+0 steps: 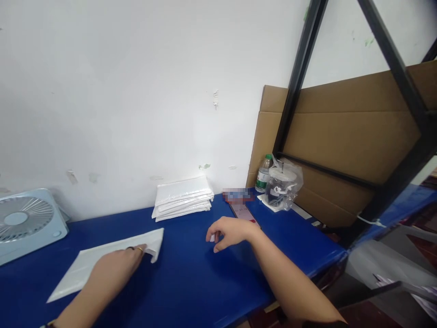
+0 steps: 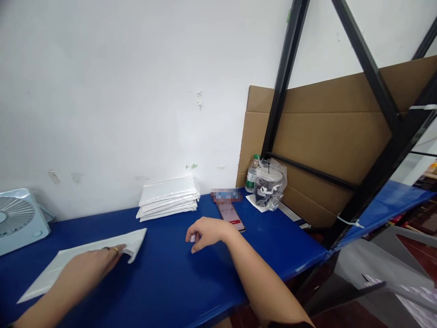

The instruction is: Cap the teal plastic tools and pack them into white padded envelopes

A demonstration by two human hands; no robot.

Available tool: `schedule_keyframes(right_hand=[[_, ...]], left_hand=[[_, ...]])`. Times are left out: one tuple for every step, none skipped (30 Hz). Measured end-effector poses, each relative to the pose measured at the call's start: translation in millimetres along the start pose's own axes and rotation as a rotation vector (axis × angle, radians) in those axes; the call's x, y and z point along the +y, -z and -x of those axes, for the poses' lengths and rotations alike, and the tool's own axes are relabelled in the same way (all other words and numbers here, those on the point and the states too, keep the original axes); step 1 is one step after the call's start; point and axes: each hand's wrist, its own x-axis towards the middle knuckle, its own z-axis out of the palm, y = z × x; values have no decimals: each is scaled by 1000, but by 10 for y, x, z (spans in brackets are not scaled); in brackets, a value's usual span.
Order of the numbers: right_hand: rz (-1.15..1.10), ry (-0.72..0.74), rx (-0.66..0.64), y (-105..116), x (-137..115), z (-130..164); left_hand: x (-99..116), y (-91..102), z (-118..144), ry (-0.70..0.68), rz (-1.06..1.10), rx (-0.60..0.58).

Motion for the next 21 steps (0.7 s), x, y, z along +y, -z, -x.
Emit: schedule_keyframes(right_hand=[[7, -4, -4, -59, 0, -70], [10, -16, -4, -112, 11, -126], [7, -27, 12, -160, 32, -166], [-6, -35, 30, -204, 60, -191], [-29, -39, 52, -245, 94, -203], [-60, -40, 77, -282, 129, -206], [-92, -40, 103, -316, 163, -203], [-117, -41, 128, -346, 195, -200], [-132, -42, 151, -371, 221, -197], [-135, -43, 169, -391, 240, -198], [-131, -42, 182, -406, 254, -203], [-123, -39, 189, -416, 261, -211], [-115, -34, 191, -423, 264, -219], [-108, -29, 191, -427, 263, -228], [-100, -23, 195, -428, 260, -235], [-89, -18, 200, -428, 257, -240], [-79, -16, 206, -428, 255, -241], [-69, -16, 212, -426, 254, -240], [-61, -18, 216, -425, 255, -237], [-55, -19, 219, -422, 256, -233], [-49, -18, 219, -419, 259, -227]], left_hand=[[149, 16, 71, -9, 19, -18], [278, 34, 124, -36, 52, -24], [376, 53, 159, -91, 102, -16], [431, 69, 177, -153, 165, 7], [439, 79, 180, -197, 208, 36], [403, 82, 171, -217, 228, 51], [332, 74, 155, -203, 228, 53], [239, 59, 136, -152, 216, 40], [139, 37, 118, -78, 206, 16], [46, 15, 104, -39, 212, -11], [-28, -5, 95, -28, 225, -33], [-76, -18, 91, -36, 237, -40], [-97, -22, 92, -60, 247, -35], [-95, -16, 97, -88, 250, -23], [-76, 0, 102, -111, 247, -5], [-47, 23, 106, -129, 241, 10], [-16, 50, 108, -145, 235, 18], [12, 80, 105, -159, 231, 21], [33, 111, 97, -171, 227, 23], [45, 141, 85, -183, 222, 25], [51, 172, 68, -197, 215, 28]])
